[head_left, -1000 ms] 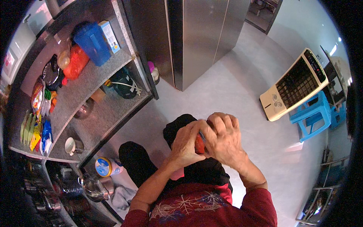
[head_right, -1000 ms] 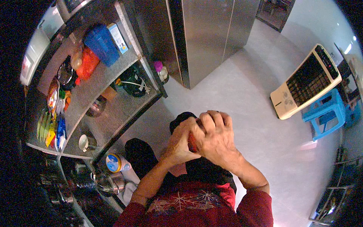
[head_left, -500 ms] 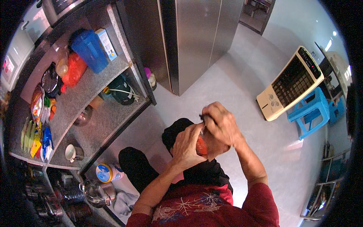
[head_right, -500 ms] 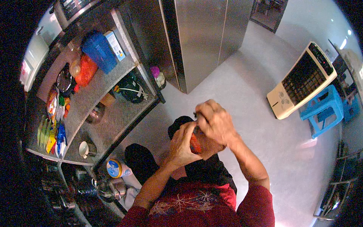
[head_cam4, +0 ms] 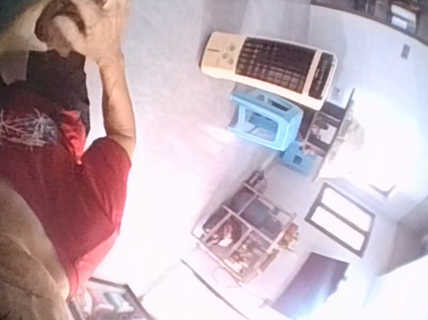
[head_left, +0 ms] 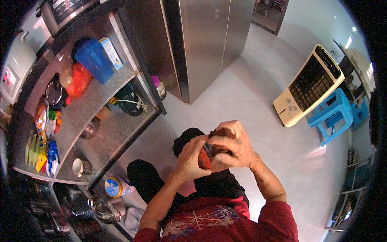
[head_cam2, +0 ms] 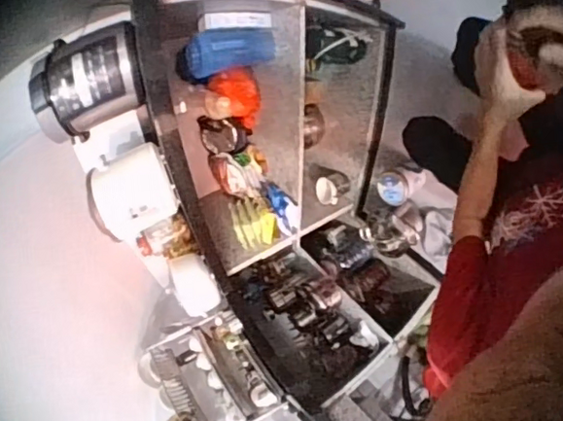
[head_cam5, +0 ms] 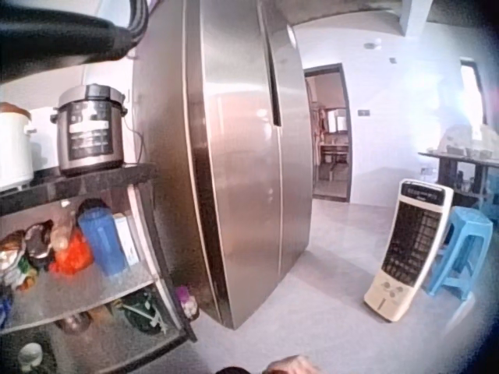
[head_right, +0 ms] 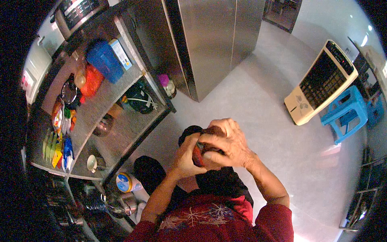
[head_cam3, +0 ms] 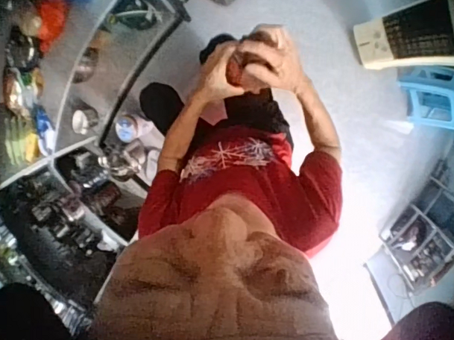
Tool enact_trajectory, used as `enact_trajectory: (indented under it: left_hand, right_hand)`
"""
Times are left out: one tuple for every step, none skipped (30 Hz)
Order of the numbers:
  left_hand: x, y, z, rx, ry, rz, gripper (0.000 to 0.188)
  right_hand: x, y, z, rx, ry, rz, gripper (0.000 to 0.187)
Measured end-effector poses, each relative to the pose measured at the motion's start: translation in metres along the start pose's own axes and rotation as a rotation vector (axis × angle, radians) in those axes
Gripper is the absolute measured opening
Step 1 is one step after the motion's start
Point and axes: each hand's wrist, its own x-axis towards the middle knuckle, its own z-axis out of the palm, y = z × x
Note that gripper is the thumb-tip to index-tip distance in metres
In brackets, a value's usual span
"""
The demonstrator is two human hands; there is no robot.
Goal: The person sits on the kitchen floor and wipes various items with a brown cloth. They clean a blue plastic container, a glass jar with a gold lid, a green electric kettle, a metal pot, a white plastic funnel, and a metal strainer. The person wipes the exterior and interior of each item before placing them back on the counter or shelf.
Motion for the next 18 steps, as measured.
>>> enact_trajectory:
  left_hand:
    - [-0.004,0.001,0.000,-0.005,-0.009,-0.008,0.091]
    - [-0.005,0.001,-0.001,-0.007,-0.018,-0.017,0.090]
    - [-0.004,0.004,-0.004,-0.020,-0.027,-0.020,0.089]
    - [-0.004,0.003,-0.005,-0.020,-0.022,-0.018,0.089]
    - [-0.005,0.000,-0.006,-0.018,-0.010,-0.018,0.090]
    - [-0.005,-0.001,-0.004,-0.024,-0.003,-0.008,0.090]
    - [-0.006,-0.001,-0.004,-0.052,-0.017,-0.025,0.093]
    - [-0.008,-0.003,-0.005,-0.078,-0.024,-0.044,0.095]
    - [-0.007,-0.003,-0.007,-0.101,-0.027,-0.063,0.098]
    - [-0.004,-0.002,-0.008,-0.103,-0.031,-0.045,0.098]
    - [-0.005,-0.001,-0.008,-0.104,-0.036,-0.041,0.098]
    - [-0.006,0.000,-0.008,-0.109,-0.044,-0.037,0.098]
    - [-0.006,-0.001,-0.007,-0.095,-0.038,-0.053,0.099]
    - [-0.006,-0.002,-0.008,-0.076,-0.010,-0.044,0.097]
    - [-0.006,-0.001,-0.008,-0.060,0.017,-0.034,0.094]
    - [-0.005,-0.001,-0.007,-0.046,0.044,-0.022,0.092]
    - [-0.003,0.002,-0.006,-0.061,0.034,-0.012,0.091]
    - [-0.002,0.003,-0.007,-0.068,0.029,-0.006,0.090]
  right_hand:
    - [0.000,0.010,0.005,0.090,0.028,0.021,0.040]
    - [0.002,0.018,0.009,0.183,0.058,0.040,0.038]
    - [0.006,0.021,0.009,0.240,0.106,0.052,0.031]
    - [0.008,0.027,0.010,0.344,0.161,0.110,0.024]
    - [0.009,0.033,0.016,0.543,0.228,0.328,0.023]
    - [0.007,0.040,0.018,0.729,0.299,0.552,0.022]
    - [-0.001,0.065,0.026,0.711,0.366,0.649,0.022]
    - [-0.009,0.090,0.031,0.693,0.428,0.739,0.022]
    - [-0.008,0.095,0.025,0.669,0.617,0.734,0.023]
    - [-0.010,0.099,0.014,0.886,0.782,0.785,0.022]
    - [-0.001,0.092,0.005,0.934,0.933,0.696,0.022]
    - [0.007,0.081,-0.004,0.976,1.083,0.607,0.021]
    - [0.017,0.062,-0.010,0.931,1.102,0.556,0.020]
    - [0.028,0.037,-0.015,0.882,1.123,0.509,0.019]
    - [0.036,0.016,-0.018,0.829,1.142,0.463,0.018]
    - [0.033,-0.002,-0.012,0.672,1.034,0.493,0.019]
    - [0.019,-0.007,-0.004,0.625,0.840,0.432,0.020]
    - [0.006,-0.012,0.003,0.560,0.564,0.397,0.021]
